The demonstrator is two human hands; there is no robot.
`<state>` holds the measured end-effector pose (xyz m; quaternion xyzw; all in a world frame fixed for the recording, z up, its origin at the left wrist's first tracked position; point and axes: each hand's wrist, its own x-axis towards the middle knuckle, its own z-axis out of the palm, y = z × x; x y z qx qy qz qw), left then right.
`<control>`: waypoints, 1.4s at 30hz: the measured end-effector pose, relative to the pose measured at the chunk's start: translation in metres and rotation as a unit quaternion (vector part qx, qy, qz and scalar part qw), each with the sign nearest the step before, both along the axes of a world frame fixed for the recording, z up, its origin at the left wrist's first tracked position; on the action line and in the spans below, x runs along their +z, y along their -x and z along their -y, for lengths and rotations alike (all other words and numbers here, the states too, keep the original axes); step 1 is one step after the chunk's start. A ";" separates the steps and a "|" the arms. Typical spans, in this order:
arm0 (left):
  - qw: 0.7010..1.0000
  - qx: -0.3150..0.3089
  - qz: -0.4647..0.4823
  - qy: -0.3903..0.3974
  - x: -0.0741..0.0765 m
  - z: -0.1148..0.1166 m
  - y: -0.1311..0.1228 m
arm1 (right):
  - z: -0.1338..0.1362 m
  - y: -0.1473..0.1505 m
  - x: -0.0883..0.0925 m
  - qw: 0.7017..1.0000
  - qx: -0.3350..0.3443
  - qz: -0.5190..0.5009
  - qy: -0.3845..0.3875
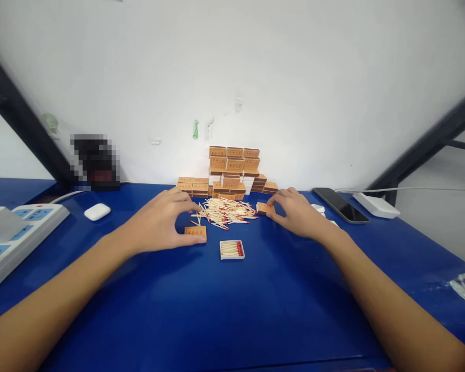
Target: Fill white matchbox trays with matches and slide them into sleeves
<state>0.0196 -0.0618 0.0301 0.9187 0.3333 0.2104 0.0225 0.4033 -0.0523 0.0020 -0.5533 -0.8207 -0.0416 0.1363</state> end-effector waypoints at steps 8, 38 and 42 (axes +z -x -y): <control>0.997 0.011 -0.037 0.072 0.001 -0.003 0.010 | 0.009 0.011 0.013 0.995 0.037 -0.088 0.011; 0.983 -0.008 0.056 0.174 -0.016 0.006 -0.011 | 0.049 0.074 0.012 0.905 0.163 -0.329 0.216; 0.979 -0.012 0.085 0.187 -0.019 0.005 -0.012 | 0.049 0.079 0.008 0.884 0.148 -0.374 0.240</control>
